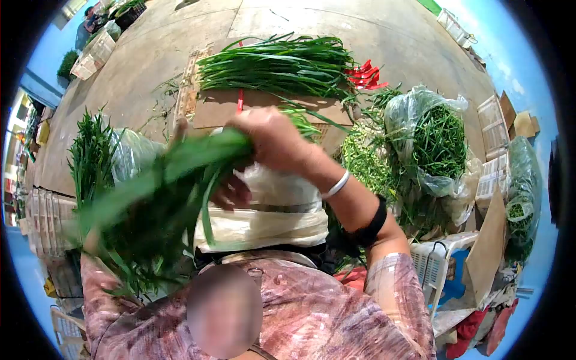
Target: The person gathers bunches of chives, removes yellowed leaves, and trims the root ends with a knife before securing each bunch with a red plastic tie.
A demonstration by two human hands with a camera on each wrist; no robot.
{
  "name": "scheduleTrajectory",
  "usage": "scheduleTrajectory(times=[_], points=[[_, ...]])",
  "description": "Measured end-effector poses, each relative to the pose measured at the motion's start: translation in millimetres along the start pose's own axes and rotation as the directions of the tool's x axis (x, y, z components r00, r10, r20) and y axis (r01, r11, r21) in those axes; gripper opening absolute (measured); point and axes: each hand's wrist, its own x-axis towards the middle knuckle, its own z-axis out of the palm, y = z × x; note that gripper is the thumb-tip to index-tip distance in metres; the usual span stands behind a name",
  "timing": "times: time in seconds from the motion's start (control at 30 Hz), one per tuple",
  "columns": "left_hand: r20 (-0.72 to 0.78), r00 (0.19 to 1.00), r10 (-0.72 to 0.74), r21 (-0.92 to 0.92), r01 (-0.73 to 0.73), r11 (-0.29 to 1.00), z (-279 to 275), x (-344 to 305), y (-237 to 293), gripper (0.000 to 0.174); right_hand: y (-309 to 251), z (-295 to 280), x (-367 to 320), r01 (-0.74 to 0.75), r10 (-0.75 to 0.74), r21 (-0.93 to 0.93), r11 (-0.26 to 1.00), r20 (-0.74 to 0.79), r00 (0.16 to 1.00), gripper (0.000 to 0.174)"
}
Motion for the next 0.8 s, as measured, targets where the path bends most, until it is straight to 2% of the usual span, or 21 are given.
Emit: scheduleTrajectory(times=[0.03,0.1,0.17,0.2,0.23,0.3,0.37,0.43,0.47,0.5,0.53,0.57,0.63,0.7,0.73,0.77,0.8], points=[[-0.126,0.987,0.096,0.237,-0.064,0.969,11,-6,17,0.085,16,-9,10,-0.054,0.059,0.125,0.991,-0.040,0.997,0.011],[-0.283,0.888,0.363,0.668,-0.089,0.739,23,-19,51,0.085,38,-49,29,-0.074,0.102,0.312,0.947,-0.076,0.992,0.018],[-0.014,0.873,0.487,0.626,-0.372,0.685,-1,-36,89,0.078,63,-86,36,-0.414,0.454,0.403,0.817,-0.007,0.891,0.023],[-0.047,0.826,0.562,0.707,-0.370,0.603,-8,-39,100,0.076,67,-100,36,-0.399,0.511,0.572,0.717,-0.041,0.859,0.026],[-0.035,0.819,0.572,0.707,-0.384,0.593,-17,-33,107,0.076,72,-113,36,-0.359,0.569,0.722,0.591,-0.059,0.820,0.029],[-0.041,0.689,0.723,0.893,-0.300,0.337,-23,-9,116,0.069,79,-136,34,-0.226,0.503,0.909,0.350,0.021,0.864,0.036],[0.180,0.709,0.682,0.897,-0.403,0.183,-26,35,117,0.065,90,-136,29,-0.079,0.472,0.979,0.190,-0.021,0.882,0.041],[0.233,0.836,0.497,0.903,-0.376,0.208,-58,90,122,0.066,79,-124,29,0.028,0.523,0.992,0.123,-0.089,0.848,0.042],[0.118,0.893,0.434,0.835,-0.326,0.443,-57,111,109,0.073,76,-116,27,0.022,0.520,0.993,0.120,-0.081,0.850,0.042],[0.023,0.940,0.340,0.716,-0.253,0.651,-56,126,85,0.080,76,-106,22,0.065,0.514,0.997,0.038,-0.075,0.854,0.041],[0.219,0.910,0.352,0.532,-0.414,0.739,-64,136,57,0.087,77,-97,16,0.112,0.510,0.993,-0.042,-0.075,0.857,0.040],[0.398,0.834,0.383,0.303,-0.514,0.803,-68,143,27,0.093,76,-88,9,0.114,0.517,0.993,-0.042,-0.077,0.853,0.040],[0.345,0.841,0.417,0.027,-0.453,0.891,-44,138,-14,0.101,76,-71,-9,0.075,0.654,0.989,-0.126,0.026,0.756,0.035],[0.313,0.868,0.386,-0.008,-0.404,0.915,-30,136,-41,0.115,87,-51,-26,-0.068,0.667,0.975,-0.213,0.195,0.719,0.030],[0.232,0.897,0.378,-0.180,-0.342,0.922,-28,135,-52,0.113,89,-38,-32,-0.004,0.660,0.927,-0.375,0.270,0.701,0.026],[0.188,0.903,0.387,-0.289,-0.325,0.900,-28,137,-61,0.109,91,-30,-35,-0.003,0.665,0.881,-0.473,0.359,0.655,0.024],[0.183,0.907,0.380,-0.323,-0.309,0.895,-30,135,-64,0.102,95,-23,-38,-0.032,0.667,0.877,-0.480,0.389,0.635,0.023]])
